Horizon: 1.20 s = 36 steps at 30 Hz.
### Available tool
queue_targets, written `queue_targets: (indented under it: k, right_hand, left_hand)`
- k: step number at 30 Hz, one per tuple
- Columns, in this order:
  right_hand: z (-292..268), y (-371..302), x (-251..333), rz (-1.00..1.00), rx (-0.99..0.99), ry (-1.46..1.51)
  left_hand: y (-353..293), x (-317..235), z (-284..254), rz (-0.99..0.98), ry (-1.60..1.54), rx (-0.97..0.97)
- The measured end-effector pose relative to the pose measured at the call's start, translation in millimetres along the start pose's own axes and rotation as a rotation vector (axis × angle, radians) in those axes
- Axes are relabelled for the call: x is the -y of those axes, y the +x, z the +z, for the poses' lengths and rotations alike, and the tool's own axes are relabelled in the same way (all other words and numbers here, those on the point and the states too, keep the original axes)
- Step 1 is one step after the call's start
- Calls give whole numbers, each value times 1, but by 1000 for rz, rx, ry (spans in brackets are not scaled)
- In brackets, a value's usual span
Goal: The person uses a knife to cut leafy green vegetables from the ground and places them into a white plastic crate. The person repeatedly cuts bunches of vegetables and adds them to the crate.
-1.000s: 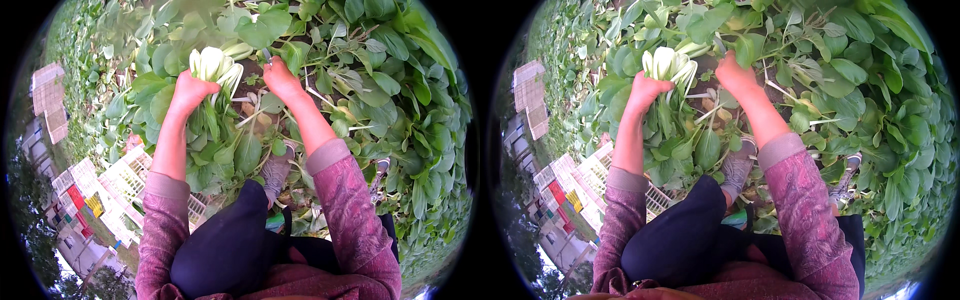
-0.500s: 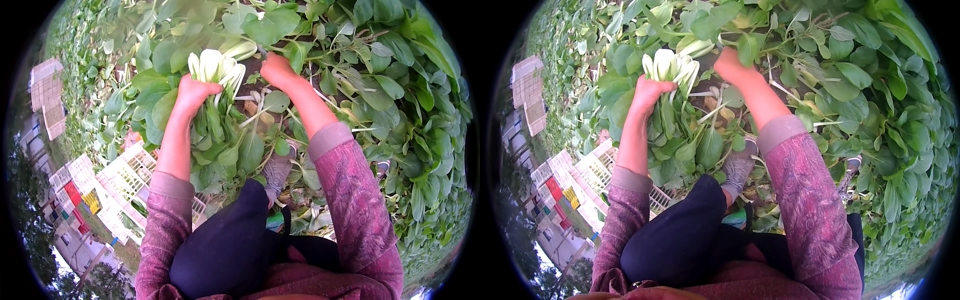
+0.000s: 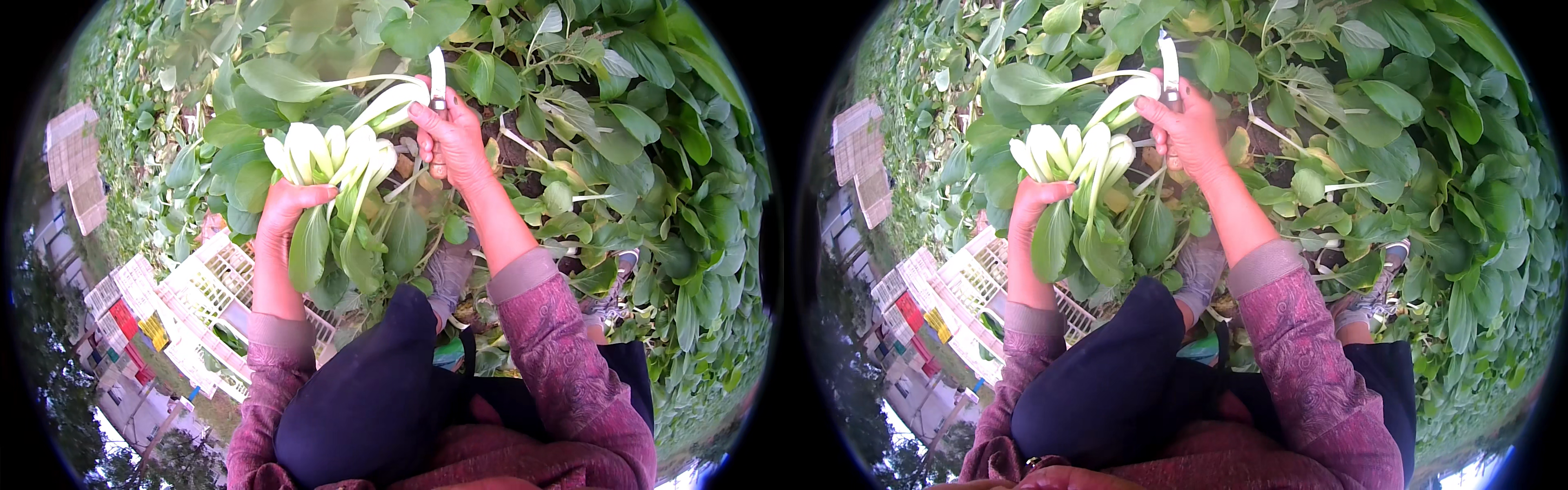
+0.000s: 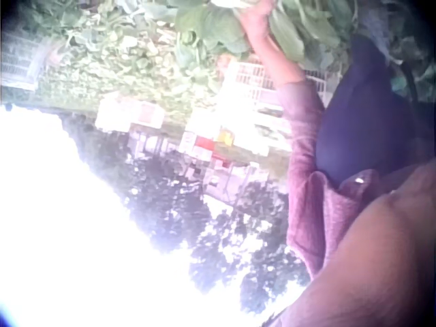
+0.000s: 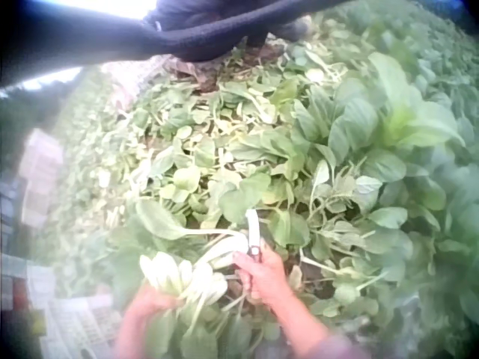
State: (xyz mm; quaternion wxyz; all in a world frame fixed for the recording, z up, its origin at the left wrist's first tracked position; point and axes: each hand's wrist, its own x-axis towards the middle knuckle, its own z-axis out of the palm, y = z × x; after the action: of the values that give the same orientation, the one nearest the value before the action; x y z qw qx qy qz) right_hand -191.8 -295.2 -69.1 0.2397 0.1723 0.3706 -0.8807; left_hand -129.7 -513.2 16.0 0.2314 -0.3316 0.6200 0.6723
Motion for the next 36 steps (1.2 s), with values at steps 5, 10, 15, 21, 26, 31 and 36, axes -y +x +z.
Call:
queue_targets:
  k: [5, 10, 15, 21, 26, 31, 36]
  right_hand:
    - [-5, -52, 33, -150, -75, -40]
    - [-37, -82, 74, -250, -83, -352]
    - [-34, -89, 76, -163, 59, -362]
    - [-28, -86, 51, -56, -197, 28]
    - [-8, -73, 44, -27, -293, 66]
    - [2, -62, 51, 7, -192, -15]
    - [14, -69, 71, -40, -143, -153]
  left_hand:
    - [-29, -8, 37, 8, -154, 197]
    - [-57, -19, 56, 184, -518, 194]
    - [-61, -27, 107, 278, -679, 182]
    - [-27, 8, 98, 90, -413, 176]
    - [-22, 21, 91, 86, -377, 213]
    - [-25, 3, 98, 130, -485, 229]
    - [-37, -13, 105, 118, -737, 378]
